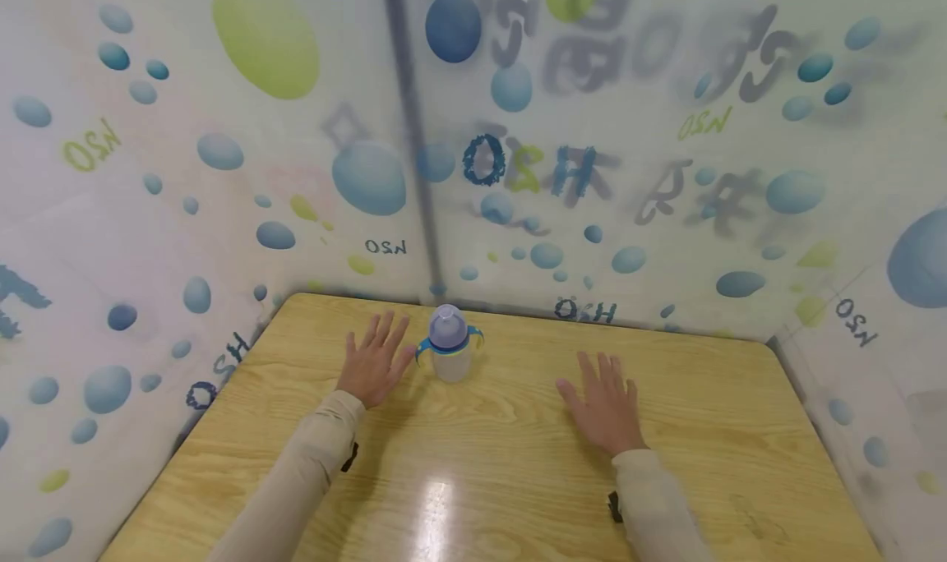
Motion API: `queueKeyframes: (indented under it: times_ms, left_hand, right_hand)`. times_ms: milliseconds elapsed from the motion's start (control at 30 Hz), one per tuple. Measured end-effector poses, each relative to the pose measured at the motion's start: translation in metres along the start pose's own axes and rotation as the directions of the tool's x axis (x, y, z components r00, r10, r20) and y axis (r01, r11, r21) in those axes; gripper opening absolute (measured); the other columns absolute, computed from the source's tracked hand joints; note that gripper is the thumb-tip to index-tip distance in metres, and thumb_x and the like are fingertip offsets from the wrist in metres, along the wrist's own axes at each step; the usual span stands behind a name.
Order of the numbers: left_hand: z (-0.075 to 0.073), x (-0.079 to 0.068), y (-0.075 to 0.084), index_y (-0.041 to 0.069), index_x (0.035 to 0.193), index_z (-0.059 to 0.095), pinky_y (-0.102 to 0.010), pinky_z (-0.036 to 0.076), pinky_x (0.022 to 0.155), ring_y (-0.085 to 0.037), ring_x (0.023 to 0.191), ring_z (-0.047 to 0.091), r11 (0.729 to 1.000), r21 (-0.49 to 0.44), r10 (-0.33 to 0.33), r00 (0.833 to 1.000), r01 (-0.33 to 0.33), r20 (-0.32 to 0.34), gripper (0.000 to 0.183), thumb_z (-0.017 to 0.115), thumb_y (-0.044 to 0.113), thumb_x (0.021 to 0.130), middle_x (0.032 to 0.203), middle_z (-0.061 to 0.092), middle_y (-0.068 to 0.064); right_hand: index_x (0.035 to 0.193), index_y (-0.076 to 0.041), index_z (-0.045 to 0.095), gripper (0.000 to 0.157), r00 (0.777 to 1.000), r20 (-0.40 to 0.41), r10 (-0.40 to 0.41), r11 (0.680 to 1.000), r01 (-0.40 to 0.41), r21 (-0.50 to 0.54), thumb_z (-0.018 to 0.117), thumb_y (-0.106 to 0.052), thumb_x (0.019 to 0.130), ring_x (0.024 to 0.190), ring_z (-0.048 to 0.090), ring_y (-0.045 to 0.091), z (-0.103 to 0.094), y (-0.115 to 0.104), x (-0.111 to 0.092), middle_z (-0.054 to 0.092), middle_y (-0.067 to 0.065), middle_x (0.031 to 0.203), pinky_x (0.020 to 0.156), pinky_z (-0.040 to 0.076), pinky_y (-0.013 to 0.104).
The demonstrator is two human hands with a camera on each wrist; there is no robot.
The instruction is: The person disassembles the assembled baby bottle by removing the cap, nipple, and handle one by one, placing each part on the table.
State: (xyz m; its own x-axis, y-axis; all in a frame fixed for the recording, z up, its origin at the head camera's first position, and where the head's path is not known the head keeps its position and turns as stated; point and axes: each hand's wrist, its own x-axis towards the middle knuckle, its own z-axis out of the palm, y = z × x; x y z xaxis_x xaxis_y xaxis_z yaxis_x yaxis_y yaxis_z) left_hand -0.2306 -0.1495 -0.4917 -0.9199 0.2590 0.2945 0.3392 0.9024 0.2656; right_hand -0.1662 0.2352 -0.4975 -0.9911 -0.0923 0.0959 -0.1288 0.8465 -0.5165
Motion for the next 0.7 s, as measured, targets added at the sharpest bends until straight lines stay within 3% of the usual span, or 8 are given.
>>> queueKeyframes:
  times_ms: [200, 367, 467, 700]
  left_hand:
    - [-0.003, 0.002, 0.011, 0.014, 0.157, 0.032, -0.073, 0.011, 0.110, -0.036, 0.150, 0.018, 0.995, -0.095, 0.016, 0.996, -0.007, 0.091, 0.063, 0.044, 0.047, 0.104, 0.163, 0.024, -0.013]
    - [-0.004, 0.003, 0.018, 0.015, 0.159, 0.025, -0.073, 0.010, 0.110, -0.034, 0.150, 0.017, 0.995, -0.101, 0.029, 0.988, -0.014, 0.152, 0.072, 0.045, 0.054, 0.102, 0.164, 0.022, -0.009]
    - [-0.002, 0.004, 0.020, 0.014, 0.159, 0.023, -0.072, 0.012, 0.111, -0.032, 0.151, 0.015, 0.996, -0.090, 0.030, 0.986, -0.015, 0.166, 0.077, 0.046, 0.058, 0.099, 0.164, 0.021, -0.008]
    - [0.007, 0.007, 0.020, 0.010, 0.157, 0.028, -0.073, 0.014, 0.110, -0.036, 0.149, 0.020, 0.994, -0.110, 0.029, 0.989, -0.013, 0.148, 0.083, 0.057, 0.057, 0.095, 0.163, 0.025, -0.011]
  right_hand:
    - [0.153, -0.002, 0.035, 0.068, 0.998, -0.011, -0.063, 0.991, 0.063, 0.118, 0.043, -0.049, 0.105, 0.146, 0.015, 0.050, 0.016, -0.021, 0.012, 0.031, 0.030, 0.154, 0.107, 0.015, 0.074]
    - [0.154, -0.006, 0.033, 0.065, 0.997, 0.020, -0.068, 0.978, 0.063, 0.201, 0.046, -0.047, 0.105, 0.148, 0.013, 0.044, 0.028, -0.041, 0.022, 0.030, 0.024, 0.157, 0.110, 0.013, 0.071]
    - [0.154, -0.007, 0.032, 0.064, 0.997, 0.033, -0.068, 0.968, 0.058, 0.244, 0.048, -0.044, 0.104, 0.148, 0.014, 0.043, 0.032, -0.053, 0.026, 0.031, 0.021, 0.158, 0.111, 0.014, 0.069]
    - [0.156, -0.011, 0.028, 0.077, 0.995, 0.087, -0.047, 0.935, 0.013, 0.354, 0.045, -0.060, 0.100, 0.149, 0.017, 0.038, 0.038, -0.077, 0.036, 0.026, 0.016, 0.161, 0.114, 0.016, 0.066]
